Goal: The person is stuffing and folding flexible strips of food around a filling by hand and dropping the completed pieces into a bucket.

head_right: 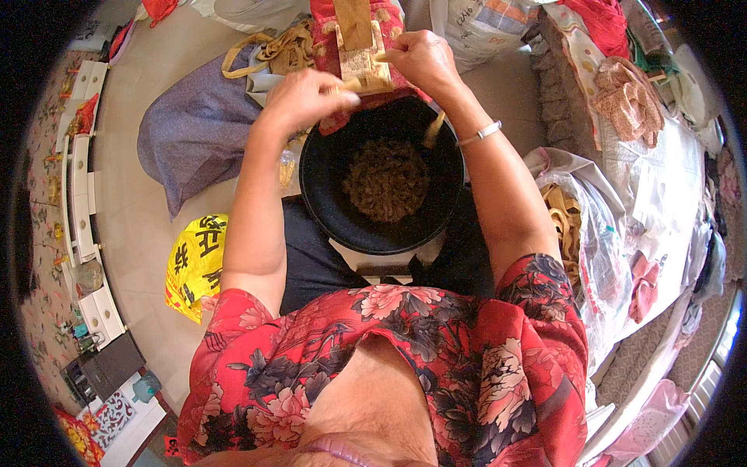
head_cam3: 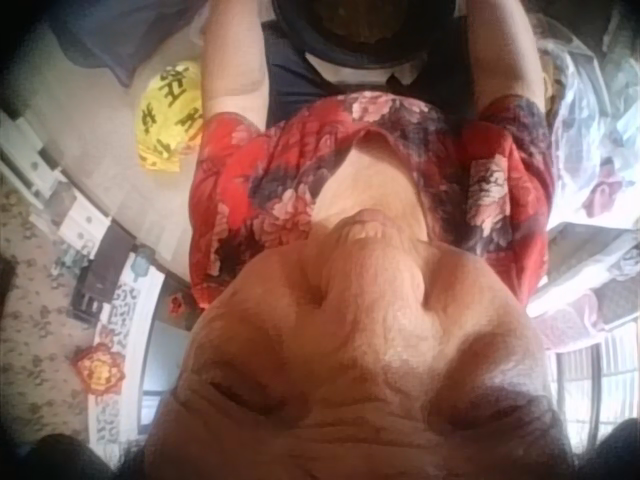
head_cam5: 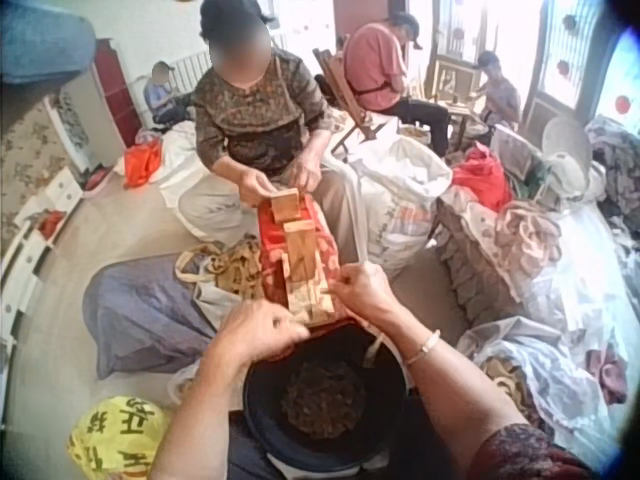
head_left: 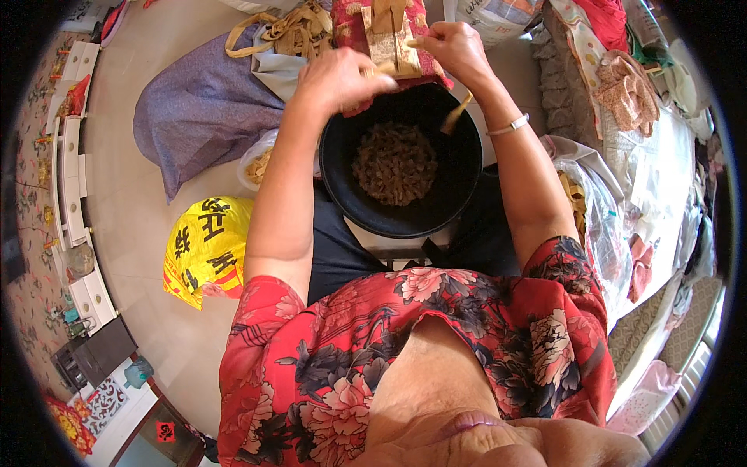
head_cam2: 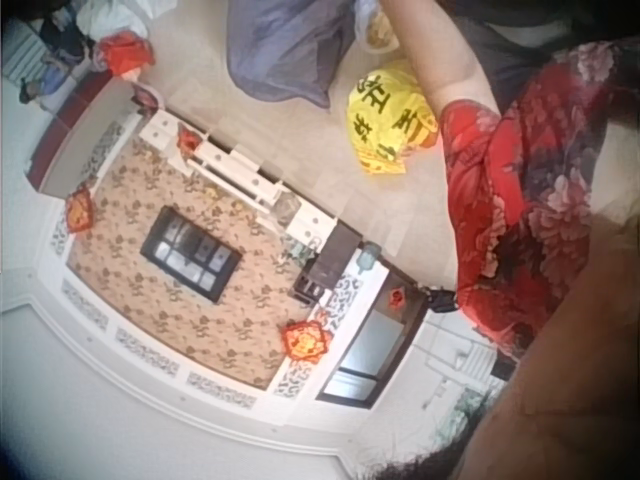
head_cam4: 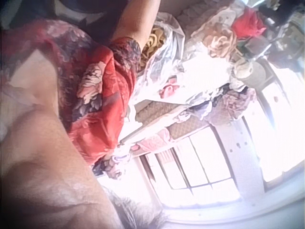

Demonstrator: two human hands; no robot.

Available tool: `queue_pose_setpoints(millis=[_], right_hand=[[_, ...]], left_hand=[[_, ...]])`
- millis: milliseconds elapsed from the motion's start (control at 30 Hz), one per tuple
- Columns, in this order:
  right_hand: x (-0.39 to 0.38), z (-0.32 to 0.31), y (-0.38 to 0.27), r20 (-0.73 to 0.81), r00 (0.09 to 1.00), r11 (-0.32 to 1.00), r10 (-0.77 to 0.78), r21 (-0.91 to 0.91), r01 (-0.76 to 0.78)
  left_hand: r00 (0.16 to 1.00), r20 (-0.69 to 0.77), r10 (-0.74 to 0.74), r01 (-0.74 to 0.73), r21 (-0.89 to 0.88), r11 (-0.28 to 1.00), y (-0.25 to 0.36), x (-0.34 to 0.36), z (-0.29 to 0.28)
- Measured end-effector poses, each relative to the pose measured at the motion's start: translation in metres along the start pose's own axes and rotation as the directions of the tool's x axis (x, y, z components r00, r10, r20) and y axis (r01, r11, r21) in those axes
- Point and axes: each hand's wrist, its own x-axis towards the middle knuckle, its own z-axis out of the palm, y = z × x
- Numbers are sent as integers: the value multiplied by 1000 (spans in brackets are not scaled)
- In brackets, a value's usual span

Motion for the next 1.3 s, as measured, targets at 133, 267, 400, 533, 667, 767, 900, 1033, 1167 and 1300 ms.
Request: queue_pose_setpoints(millis=[133, 267, 400, 533, 667, 767, 900, 1033, 1167, 1300], right_hand=[[-29, 2, -24, 395, 918, 447, -18, 825, -346], [-48, 8, -43, 569, 814, 137, -118, 821, -554], [-53, 5, -41, 640, 740, 298, -208, 762, -575], [-58, -2, -47, 638, 762, 446, -116, 719, -534], [-60, -3, -46, 467, 797, -145, -383, 822, -551], [-67, -7, -54, 281, 938, 265, -205, 938, -223], [-67, 5, -49, -140, 955, 804, -260, 517, 295], [-66, 2, -51, 116, 993, 534, -28, 842, -83], [-66, -15, -54, 550, 834, 38, 44, 833, -551], [-55, -13, -28, 716, 653, 11, -246, 676, -737]], left_hand=[[968, -241, 64, -162, -415, 895, 27, -17, 25], [926, -356, -124, -319, -915, 248, 41, -12, 42], [919, -374, -123, -385, -791, -476, 11, -3, 14], [674, -616, -407, -676, -737, -3, 15, -6, -9], [260, -940, 223, -682, -15, 732, 13, -10, 7], [299, -876, 378, -756, 24, 654, 30, -6, 28], [659, -739, 138, -621, -430, 656, 45, -18, 39], [905, -423, -45, -329, -763, 556, 33, -15, 27], [710, -683, 169, -509, -332, 794, 35, -16, 22], [481, -769, 421, -692, -38, 721, 36, -20, 20]])
